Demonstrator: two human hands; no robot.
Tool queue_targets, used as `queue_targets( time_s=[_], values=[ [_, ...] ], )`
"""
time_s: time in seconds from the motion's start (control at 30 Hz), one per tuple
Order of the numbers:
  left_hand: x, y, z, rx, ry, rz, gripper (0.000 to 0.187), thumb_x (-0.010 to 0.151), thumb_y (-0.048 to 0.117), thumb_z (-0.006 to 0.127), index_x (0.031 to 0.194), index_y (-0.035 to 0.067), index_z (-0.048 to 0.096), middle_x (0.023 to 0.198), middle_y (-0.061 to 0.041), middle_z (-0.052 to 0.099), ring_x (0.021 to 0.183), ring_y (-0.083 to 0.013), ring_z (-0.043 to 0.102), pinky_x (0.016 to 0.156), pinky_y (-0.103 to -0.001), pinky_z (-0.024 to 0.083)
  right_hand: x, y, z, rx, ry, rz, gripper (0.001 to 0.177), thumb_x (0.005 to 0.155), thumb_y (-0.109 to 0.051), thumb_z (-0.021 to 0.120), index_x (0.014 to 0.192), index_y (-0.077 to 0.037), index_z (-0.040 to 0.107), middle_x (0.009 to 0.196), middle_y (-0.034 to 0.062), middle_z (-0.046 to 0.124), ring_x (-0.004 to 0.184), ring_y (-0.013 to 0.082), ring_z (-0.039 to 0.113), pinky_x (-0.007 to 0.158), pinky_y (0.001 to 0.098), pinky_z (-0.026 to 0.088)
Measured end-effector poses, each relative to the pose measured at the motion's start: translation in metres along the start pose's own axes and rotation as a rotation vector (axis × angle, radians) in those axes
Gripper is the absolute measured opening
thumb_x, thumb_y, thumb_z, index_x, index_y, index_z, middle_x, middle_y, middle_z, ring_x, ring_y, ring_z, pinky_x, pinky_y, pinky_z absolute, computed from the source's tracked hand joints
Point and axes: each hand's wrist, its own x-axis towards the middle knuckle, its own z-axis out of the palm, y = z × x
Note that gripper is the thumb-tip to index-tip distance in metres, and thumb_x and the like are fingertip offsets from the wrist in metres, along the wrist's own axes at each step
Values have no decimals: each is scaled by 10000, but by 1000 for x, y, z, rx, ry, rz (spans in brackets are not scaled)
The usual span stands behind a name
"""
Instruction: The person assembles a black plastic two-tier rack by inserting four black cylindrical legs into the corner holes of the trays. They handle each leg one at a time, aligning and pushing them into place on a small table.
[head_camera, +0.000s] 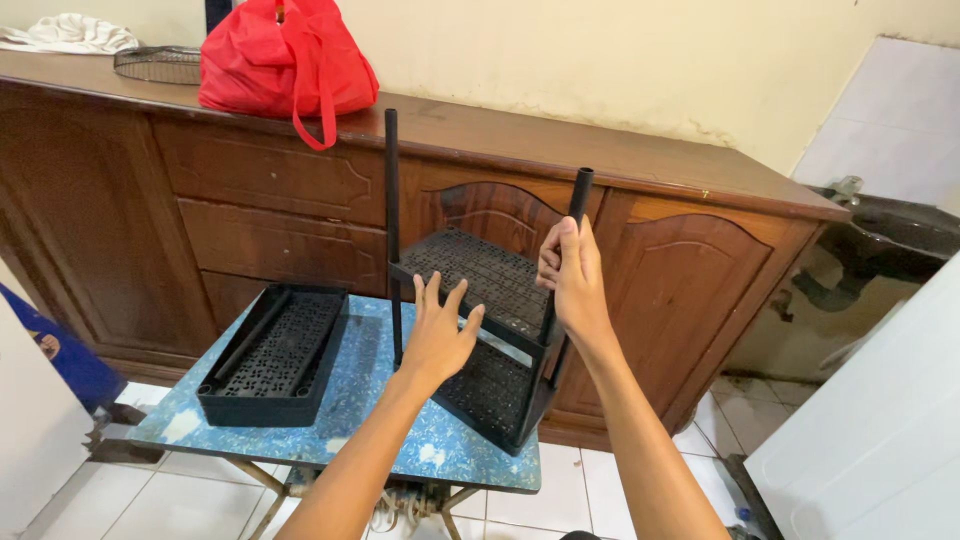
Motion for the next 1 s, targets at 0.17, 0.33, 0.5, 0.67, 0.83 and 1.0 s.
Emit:
queue_targets(
  time_s=[0.17, 0.33, 0.5, 0.67, 0.83, 1.0],
  values=[
    [-4, 21, 8, -112, -58, 8, 462, 986, 369, 565, 1407, 181, 587, 1633, -186, 262, 1553, -464, 55, 1200, -522, 250, -5, 9, 1, -53, -73, -14, 313, 1132, -375, 374, 1029, -90, 453, 830, 15, 493, 740, 105, 495, 691, 272, 467],
    [-7, 32, -7, -116, -109, 40, 323, 973, 270, 579, 1256, 227, 727, 1588, -98, 388, 1535, -485, 67, 1224, -550, 172, -7, 7, 3, -362, -102, -126, 397, 1124, -366, 377, 1191, -40, 594, 1087, 60, 648, 1014, 152, 600, 918, 311, 497],
    [-18, 42, -25, -152, -22, 232, 229, 893, 225, 673, 1071, 90, 726, 1406, -136, 543, 1452, -433, 324, 1156, -519, 286, -3, -7, 18, -484, -162, -61, 427, 1081, -356, 468, 1377, -75, 595, 1286, 84, 609, 1160, 184, 583, 1052, 340, 449],
    [-23, 40, -45, -197, -94, 275, 432, 844, 289, 761, 1134, 1, 622, 1211, -168, 606, 1224, -375, 530, 1037, -471, 418, 6, -17, 35, -592, -178, 49, 471, 1042, -385, 516, 1459, -179, 589, 1256, 98, 578, 1199, 206, 557, 1054, 374, 435],
    [-26, 39, -55, -276, -64, 173, 375, 953, 272, 646, 1193, -8, 577, 1162, -207, 648, 1102, -413, 610, 916, -470, 488, 10, -8, 46, -687, -292, 19, 494, 1038, -411, 501, 1453, -166, 607, 1261, 118, 587, 1243, 241, 536, 1078, 389, 415],
    [-23, 29, -72, -263, 37, 14, 328, 997, 263, 540, 1183, 1, 605, 1132, -225, 682, 1104, -421, 627, 911, -484, 484, 5, 33, 43, -417, -382, 229, 530, 1100, -434, 306, 1379, -102, 612, 1344, 108, 614, 1299, 238, 564, 1143, 368, 389]
  ],
)
